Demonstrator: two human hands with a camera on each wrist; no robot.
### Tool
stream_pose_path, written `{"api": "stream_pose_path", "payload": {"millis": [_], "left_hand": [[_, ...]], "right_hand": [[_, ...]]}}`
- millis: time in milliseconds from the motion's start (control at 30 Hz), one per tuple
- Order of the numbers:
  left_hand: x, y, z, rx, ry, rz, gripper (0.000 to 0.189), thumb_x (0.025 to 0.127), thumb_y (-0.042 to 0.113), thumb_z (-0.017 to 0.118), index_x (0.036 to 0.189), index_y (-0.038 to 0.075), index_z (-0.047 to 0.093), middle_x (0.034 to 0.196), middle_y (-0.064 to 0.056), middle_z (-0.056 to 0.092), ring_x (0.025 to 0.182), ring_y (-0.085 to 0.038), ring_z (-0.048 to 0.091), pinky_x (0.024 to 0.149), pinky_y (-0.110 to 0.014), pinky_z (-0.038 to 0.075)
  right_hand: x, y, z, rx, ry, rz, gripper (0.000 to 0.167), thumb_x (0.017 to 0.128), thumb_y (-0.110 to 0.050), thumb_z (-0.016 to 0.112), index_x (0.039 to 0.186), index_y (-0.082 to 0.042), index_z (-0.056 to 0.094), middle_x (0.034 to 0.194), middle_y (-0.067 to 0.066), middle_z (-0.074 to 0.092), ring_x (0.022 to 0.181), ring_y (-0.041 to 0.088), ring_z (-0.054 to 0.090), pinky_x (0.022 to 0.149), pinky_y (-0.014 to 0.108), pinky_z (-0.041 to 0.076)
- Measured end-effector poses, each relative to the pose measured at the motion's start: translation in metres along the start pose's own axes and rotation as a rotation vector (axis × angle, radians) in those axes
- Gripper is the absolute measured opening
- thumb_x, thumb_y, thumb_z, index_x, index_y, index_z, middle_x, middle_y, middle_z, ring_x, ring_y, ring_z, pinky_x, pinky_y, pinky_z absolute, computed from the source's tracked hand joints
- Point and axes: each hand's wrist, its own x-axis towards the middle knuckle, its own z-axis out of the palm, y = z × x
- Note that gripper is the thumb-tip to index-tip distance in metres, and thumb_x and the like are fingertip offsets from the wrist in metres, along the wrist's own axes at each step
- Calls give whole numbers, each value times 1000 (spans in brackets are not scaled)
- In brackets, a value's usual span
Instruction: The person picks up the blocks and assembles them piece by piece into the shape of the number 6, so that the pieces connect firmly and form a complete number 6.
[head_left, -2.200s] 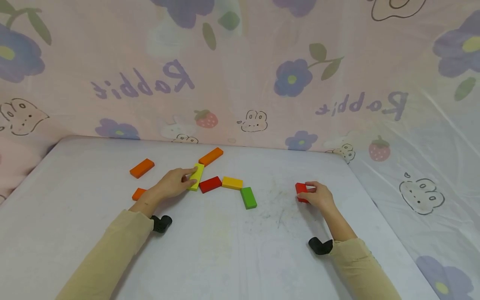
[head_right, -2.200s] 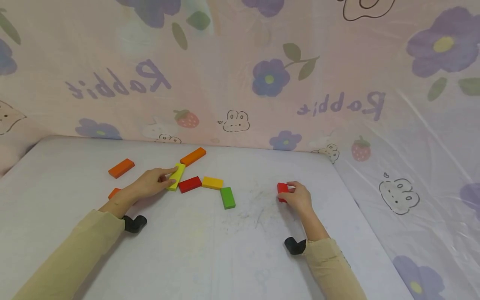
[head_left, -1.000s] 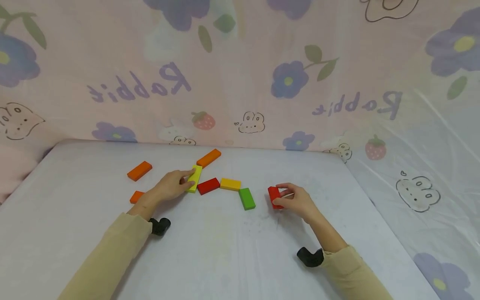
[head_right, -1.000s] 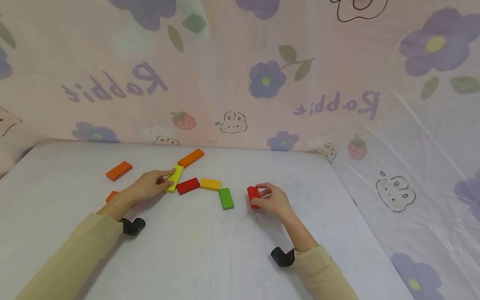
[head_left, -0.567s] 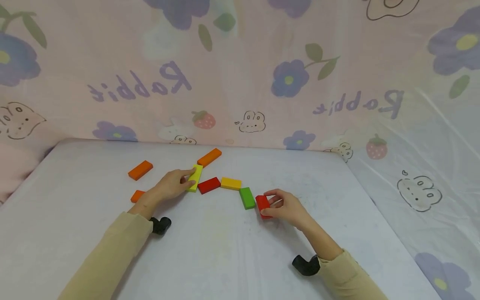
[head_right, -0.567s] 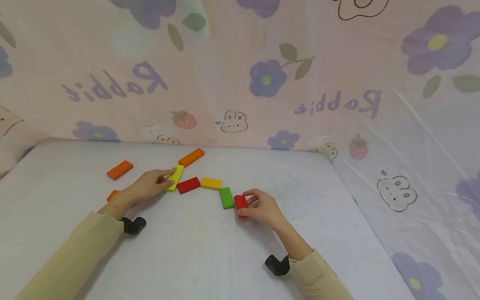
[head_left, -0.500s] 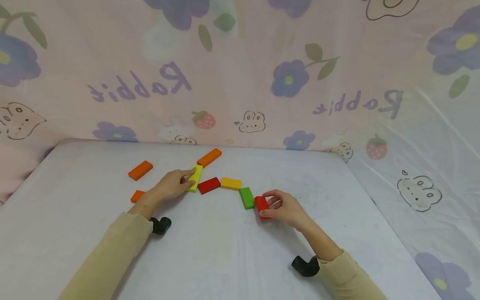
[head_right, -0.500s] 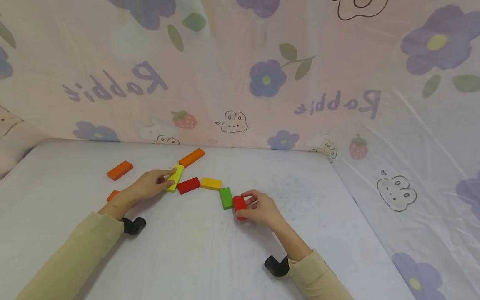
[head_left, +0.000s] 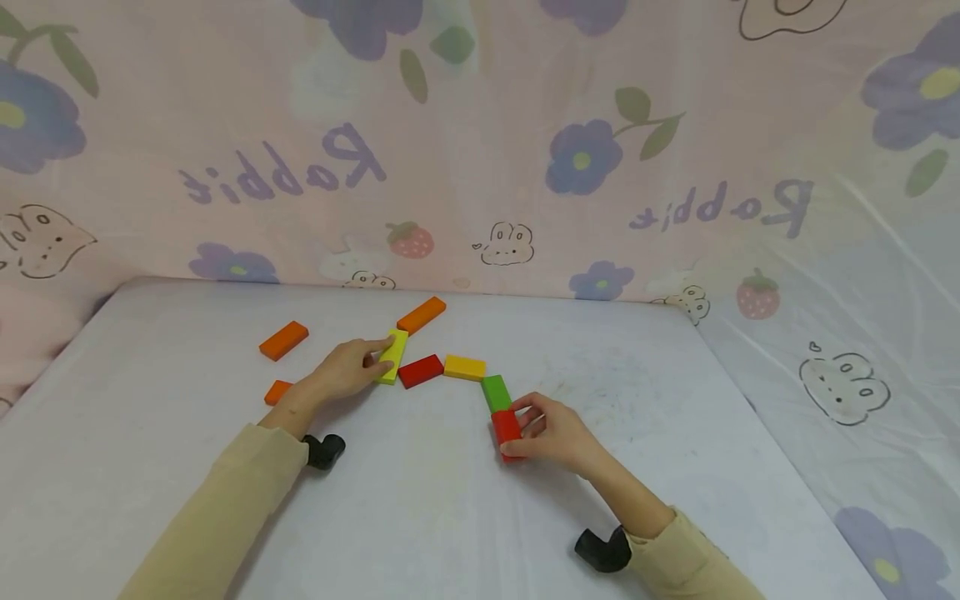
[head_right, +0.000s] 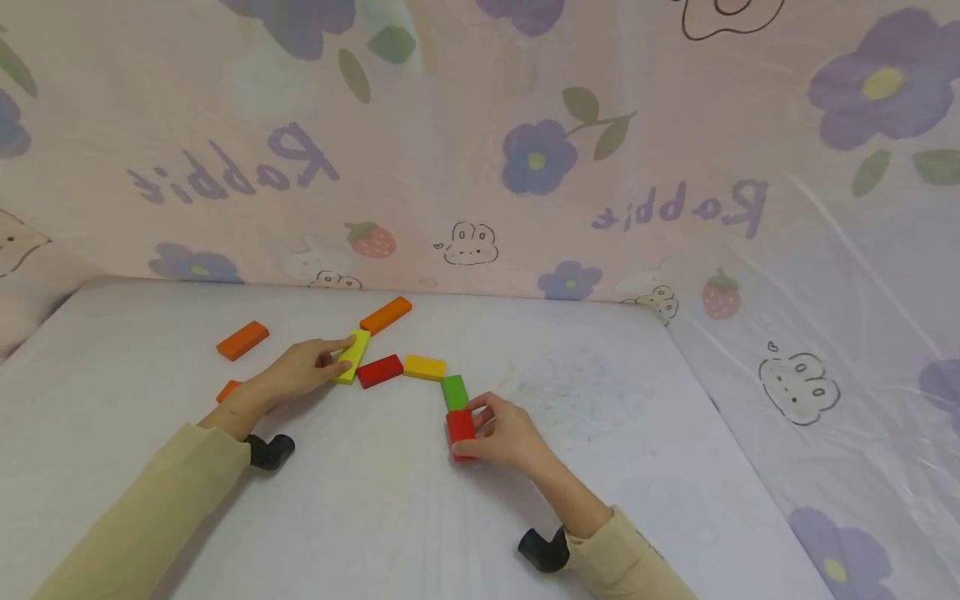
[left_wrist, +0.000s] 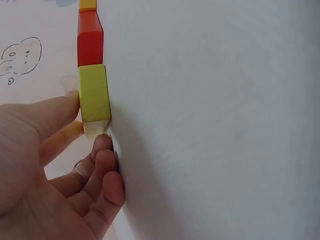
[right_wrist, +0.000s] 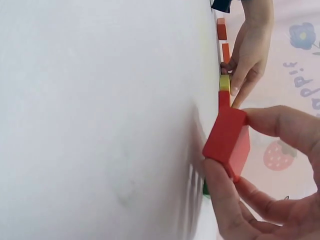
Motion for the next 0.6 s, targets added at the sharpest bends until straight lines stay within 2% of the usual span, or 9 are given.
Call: {"api": "stream_pose_path", "payload": {"millis": [233,600], "left_hand": [[1,1,0,0,0,1,54,97,22,55,147,8,37,84,-9,47,80,-21,44,65,-29,35],[1,0,0,3,1,10,54,97,21,55,146,7,37,82,-8,46,78,-21,44,64,-29,35]], "right_hand": [[-2,-1,5,-44,5,-29,49,73,-22,82,113,-5,58,92,4,61,80,14,58,66,27,51],[-1,-1,13,-34,50,19,44,73,-21,83,107,-5,60,87,2,61,77,13,57,64,25,49]]}}
